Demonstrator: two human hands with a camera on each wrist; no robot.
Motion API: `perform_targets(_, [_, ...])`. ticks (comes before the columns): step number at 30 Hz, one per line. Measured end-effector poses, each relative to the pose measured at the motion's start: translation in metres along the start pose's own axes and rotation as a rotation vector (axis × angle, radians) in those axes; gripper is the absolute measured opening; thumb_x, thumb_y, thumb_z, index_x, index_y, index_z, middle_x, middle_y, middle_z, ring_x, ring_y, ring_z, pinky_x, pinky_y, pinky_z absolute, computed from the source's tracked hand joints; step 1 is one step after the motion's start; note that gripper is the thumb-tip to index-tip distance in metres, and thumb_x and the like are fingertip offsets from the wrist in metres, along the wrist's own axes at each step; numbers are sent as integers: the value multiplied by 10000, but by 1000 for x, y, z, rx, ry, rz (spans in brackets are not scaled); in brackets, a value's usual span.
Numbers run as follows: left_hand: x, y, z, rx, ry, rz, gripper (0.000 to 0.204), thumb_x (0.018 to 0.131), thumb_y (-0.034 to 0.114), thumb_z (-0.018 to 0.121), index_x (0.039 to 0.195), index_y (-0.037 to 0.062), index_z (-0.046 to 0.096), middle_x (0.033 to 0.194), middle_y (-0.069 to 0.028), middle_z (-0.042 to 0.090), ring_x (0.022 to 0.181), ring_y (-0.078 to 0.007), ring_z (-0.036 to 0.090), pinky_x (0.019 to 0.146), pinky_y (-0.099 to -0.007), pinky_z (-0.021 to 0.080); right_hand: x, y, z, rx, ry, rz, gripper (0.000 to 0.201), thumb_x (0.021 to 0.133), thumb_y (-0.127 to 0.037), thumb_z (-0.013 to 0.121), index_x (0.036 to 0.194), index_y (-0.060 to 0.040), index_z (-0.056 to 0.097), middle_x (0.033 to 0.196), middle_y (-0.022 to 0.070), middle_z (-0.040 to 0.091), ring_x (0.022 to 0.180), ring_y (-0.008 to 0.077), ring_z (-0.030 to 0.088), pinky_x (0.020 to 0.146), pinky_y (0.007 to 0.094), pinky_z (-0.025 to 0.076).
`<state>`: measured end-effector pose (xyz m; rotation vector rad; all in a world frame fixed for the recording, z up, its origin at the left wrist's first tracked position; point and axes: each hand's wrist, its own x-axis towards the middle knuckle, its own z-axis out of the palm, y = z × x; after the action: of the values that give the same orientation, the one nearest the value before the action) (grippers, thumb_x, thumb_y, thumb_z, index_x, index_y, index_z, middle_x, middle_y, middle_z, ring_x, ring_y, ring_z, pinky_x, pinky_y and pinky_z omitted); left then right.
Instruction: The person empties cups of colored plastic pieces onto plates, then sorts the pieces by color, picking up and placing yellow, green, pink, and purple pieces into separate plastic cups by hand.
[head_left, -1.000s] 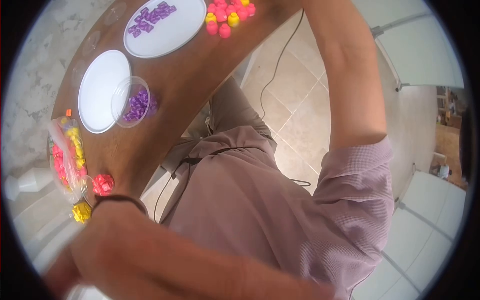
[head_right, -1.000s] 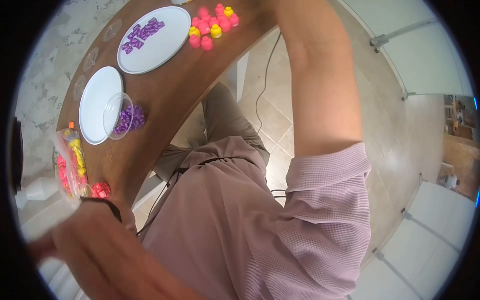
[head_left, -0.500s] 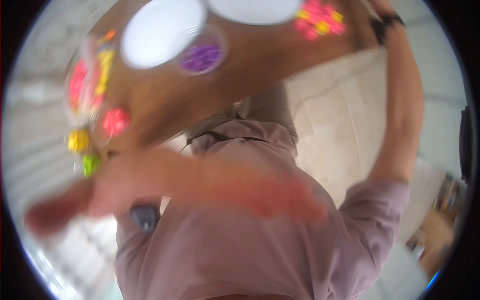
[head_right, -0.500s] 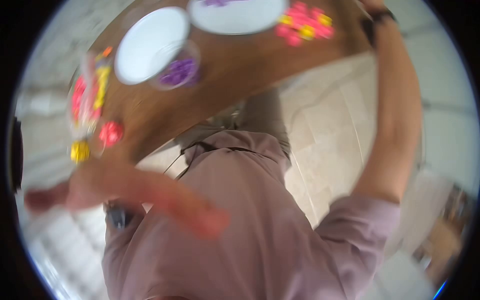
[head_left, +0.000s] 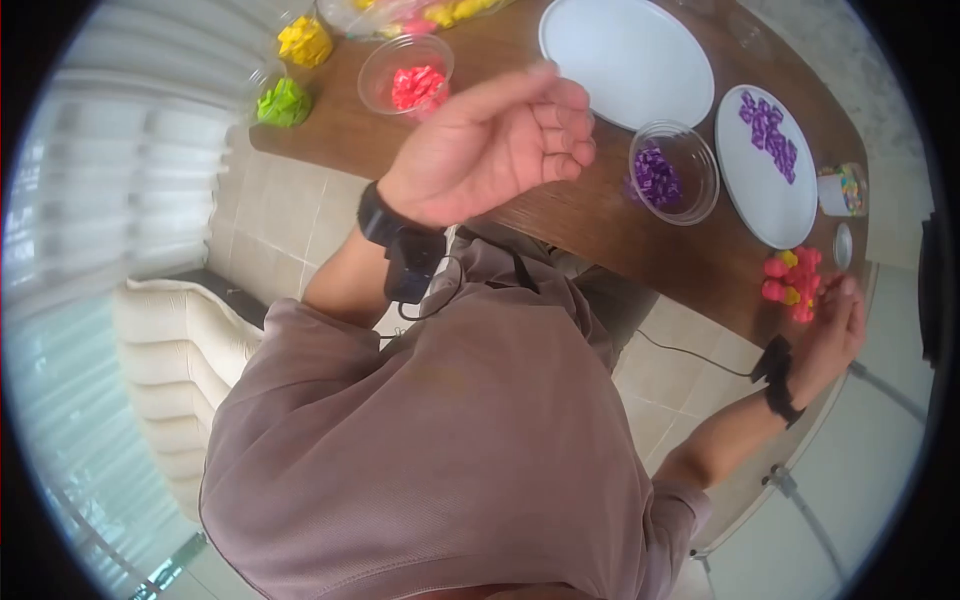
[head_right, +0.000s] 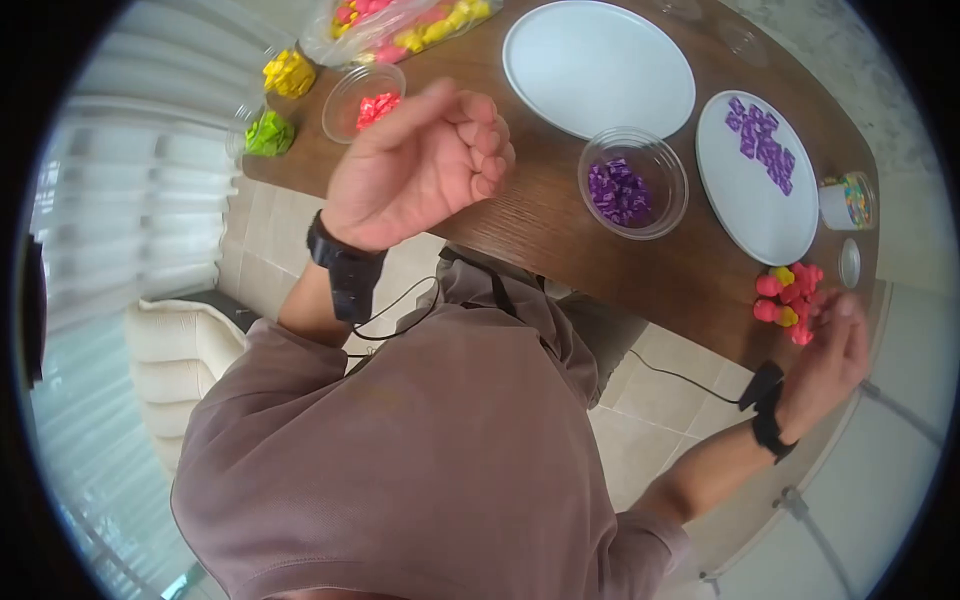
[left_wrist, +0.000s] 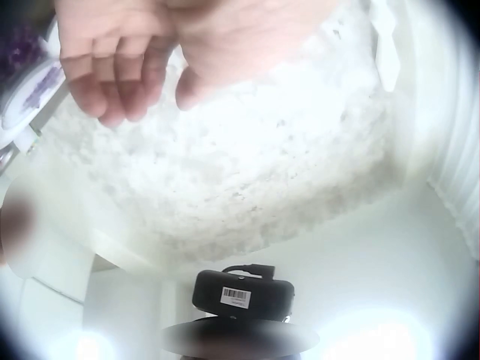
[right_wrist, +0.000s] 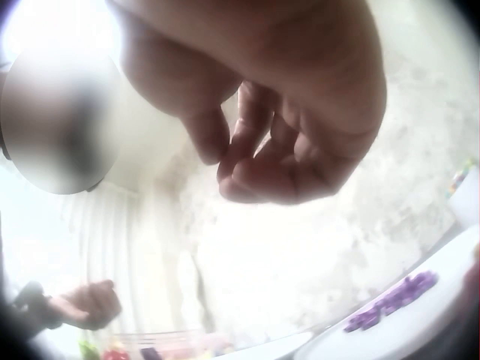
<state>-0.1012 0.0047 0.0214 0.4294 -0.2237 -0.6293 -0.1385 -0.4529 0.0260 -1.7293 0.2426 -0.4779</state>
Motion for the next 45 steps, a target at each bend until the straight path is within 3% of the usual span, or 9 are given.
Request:
perform_targets(2, [5, -8, -4, 34, 141, 33, 291, 1110, 328, 460, 1049, 71, 583, 910, -27, 570, 871, -183, 553, 811, -326, 482, -20, -7, 24, -14, -301, -137, 223, 1036, -202, 637, 1084, 5, 702, 942, 46, 671, 856, 102, 580, 751, 246, 452])
perform_targets(6, [9, -14, -4, 25, 268, 12, 245, 1104, 266, 499, 916, 112, 533, 803, 23, 473, 766, -138, 476, 725, -280, 447, -66, -15, 67, -55, -347, 16, 168, 1017, -129, 643, 1116, -7, 704, 976, 65, 686, 886, 101, 599, 760, 232, 460])
perform_targets(10, [9, -21, -15, 11, 303, 51, 269, 1094, 275, 528, 891, 98, 539, 795, 19, 478, 758, -139, 487, 711, -283, 451, -106, -16, 105, -76, -205, 51, 266, 969, -24, 678, 1234, 1, 665, 1069, 82, 694, 952, 112, 626, 809, 240, 498])
perform_targets(12, [5, -26, -9, 376, 481, 157, 296, 1086, 287, 547, 879, 76, 554, 801, 8, 516, 752, -137, 513, 700, -288, 456, -114, -13, 114, -94, -84, 6, 320, 955, 2, 688, 1273, 2, 648, 1097, 83, 694, 970, 115, 631, 831, 247, 509])
perform_targets(16, [-1, -47, -19, 796, 520, 170, 118, 1012, 124, 655, 1071, 25, 627, 945, -48, 617, 826, -127, 612, 754, -264, 486, -115, -4, 119, 40, -31, 75, 416, 938, 28, 696, 1342, -3, 601, 1195, 86, 676, 988, 114, 635, 850, 252, 518])
perform_targets(22, [16, -72, -13, 1278, 312, 153, 977, 711, 114, 904, 1525, 24, 372, 1423, -153, 489, 1366, -222, 453, 1076, -382, 420, -98, -11, 137, -15, -156, 78, 452, 940, 13, 700, 1375, -17, 578, 1243, 77, 659, 994, 112, 633, 802, 244, 525])
perform_targets(28, [44, -88, -27, 1470, 220, 260, 1032, 706, 131, 914, 1544, 7, 324, 1452, -179, 441, 1369, -308, 453, 1142, -409, 383, -2, -26, 128, -391, -108, -8, 331, 960, -166, 718, 1230, 23, 689, 1126, 96, 730, 930, 136, 677, 764, 253, 536])
perform_targets(32, [53, -96, -29, 1424, 257, 307, 954, 695, 146, 904, 1498, 28, 403, 1406, -193, 493, 1292, -373, 461, 1093, -442, 428, 85, 12, 126, -908, -346, -130, 384, 866, -339, 745, 1067, -13, 775, 910, 190, 757, 888, 321, 737, 800, 413, 555])
perform_targets(45, [54, -100, -34, 1397, 305, 353, 727, 771, 168, 864, 1398, 33, 523, 1321, -148, 580, 1254, -323, 526, 1075, -410, 438, 96, 32, 158, -1166, -302, -273, 208, 840, -217, 737, 941, -39, 771, 947, 203, 748, 888, 403, 707, 833, 479, 551])
